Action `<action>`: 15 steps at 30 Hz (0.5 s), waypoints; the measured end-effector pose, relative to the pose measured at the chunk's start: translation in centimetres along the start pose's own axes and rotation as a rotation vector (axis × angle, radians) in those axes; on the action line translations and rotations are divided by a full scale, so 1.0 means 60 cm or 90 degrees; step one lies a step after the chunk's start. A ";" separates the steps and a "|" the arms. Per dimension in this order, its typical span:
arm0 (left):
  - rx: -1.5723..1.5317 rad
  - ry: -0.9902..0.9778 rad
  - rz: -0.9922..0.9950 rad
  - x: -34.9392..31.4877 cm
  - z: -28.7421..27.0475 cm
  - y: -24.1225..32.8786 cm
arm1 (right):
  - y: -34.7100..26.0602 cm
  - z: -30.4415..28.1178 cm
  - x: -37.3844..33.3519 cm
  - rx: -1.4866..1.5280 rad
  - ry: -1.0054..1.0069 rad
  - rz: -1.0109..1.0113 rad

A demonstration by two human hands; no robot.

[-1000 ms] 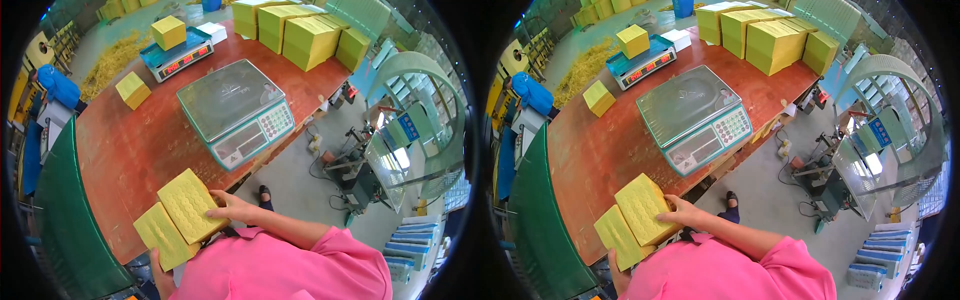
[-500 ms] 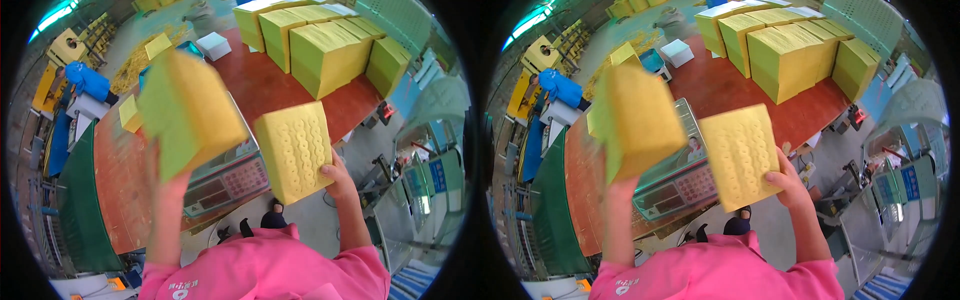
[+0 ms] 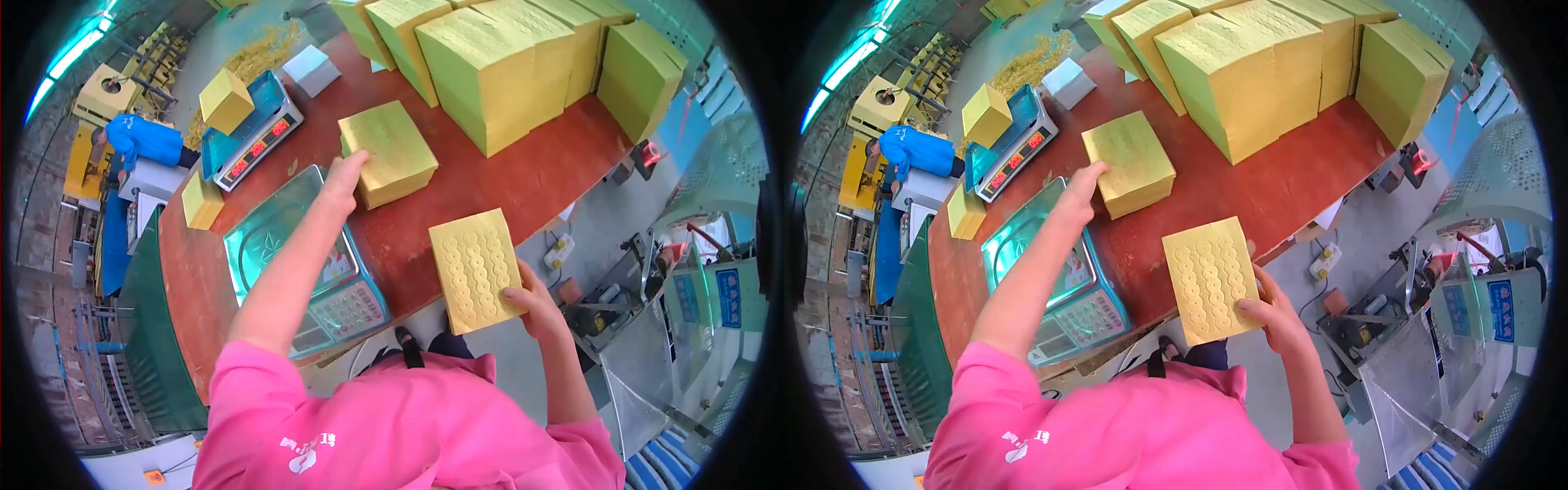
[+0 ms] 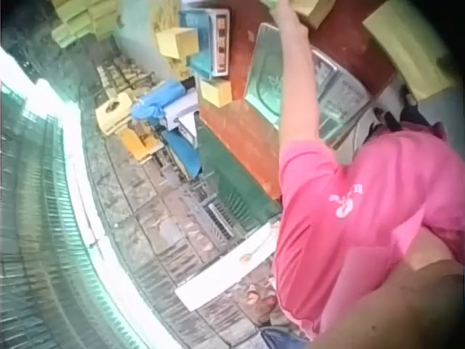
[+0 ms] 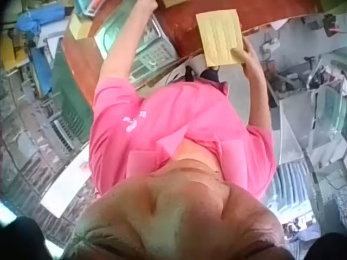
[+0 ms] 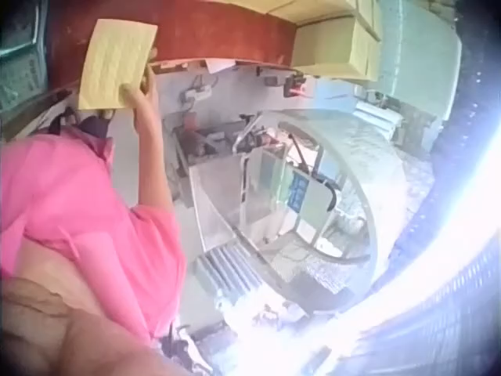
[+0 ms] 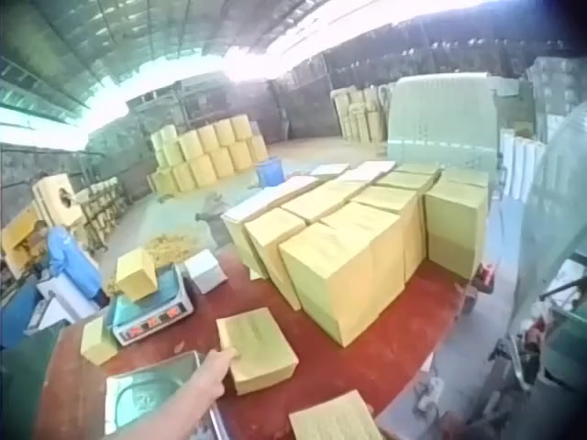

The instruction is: The recorder weighs stacks of yellow textured paper on a digital scale and organizes them on a work table in a paper mill.

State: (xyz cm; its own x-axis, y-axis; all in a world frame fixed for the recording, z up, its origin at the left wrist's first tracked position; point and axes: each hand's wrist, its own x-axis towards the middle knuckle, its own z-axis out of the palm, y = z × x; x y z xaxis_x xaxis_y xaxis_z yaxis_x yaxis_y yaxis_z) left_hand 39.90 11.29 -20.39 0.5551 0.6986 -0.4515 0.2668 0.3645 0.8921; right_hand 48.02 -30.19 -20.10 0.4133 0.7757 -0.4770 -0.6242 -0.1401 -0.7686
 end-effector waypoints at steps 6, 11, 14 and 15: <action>0.645 0.185 0.659 -0.045 0.083 0.089 | 0.004 -0.009 0.000 0.021 0.024 0.007; 0.857 -0.047 0.645 0.018 0.111 0.136 | -0.014 0.047 0.003 0.049 -0.033 -0.005; 1.068 -0.123 0.592 0.057 0.095 0.113 | -0.022 0.099 0.034 0.012 -0.046 -0.035; 1.069 -0.140 0.529 0.063 0.091 0.106 | -0.022 0.111 0.050 -0.016 -0.053 -0.034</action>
State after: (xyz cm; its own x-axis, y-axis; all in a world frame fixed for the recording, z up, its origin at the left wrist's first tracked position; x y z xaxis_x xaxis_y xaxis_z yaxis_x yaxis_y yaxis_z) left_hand 47.99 12.88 -16.33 0.9715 0.2274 -0.0667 0.2280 -0.9736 0.0015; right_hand 45.69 -23.58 -17.68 0.3881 0.8306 -0.3994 -0.5857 -0.1124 -0.8027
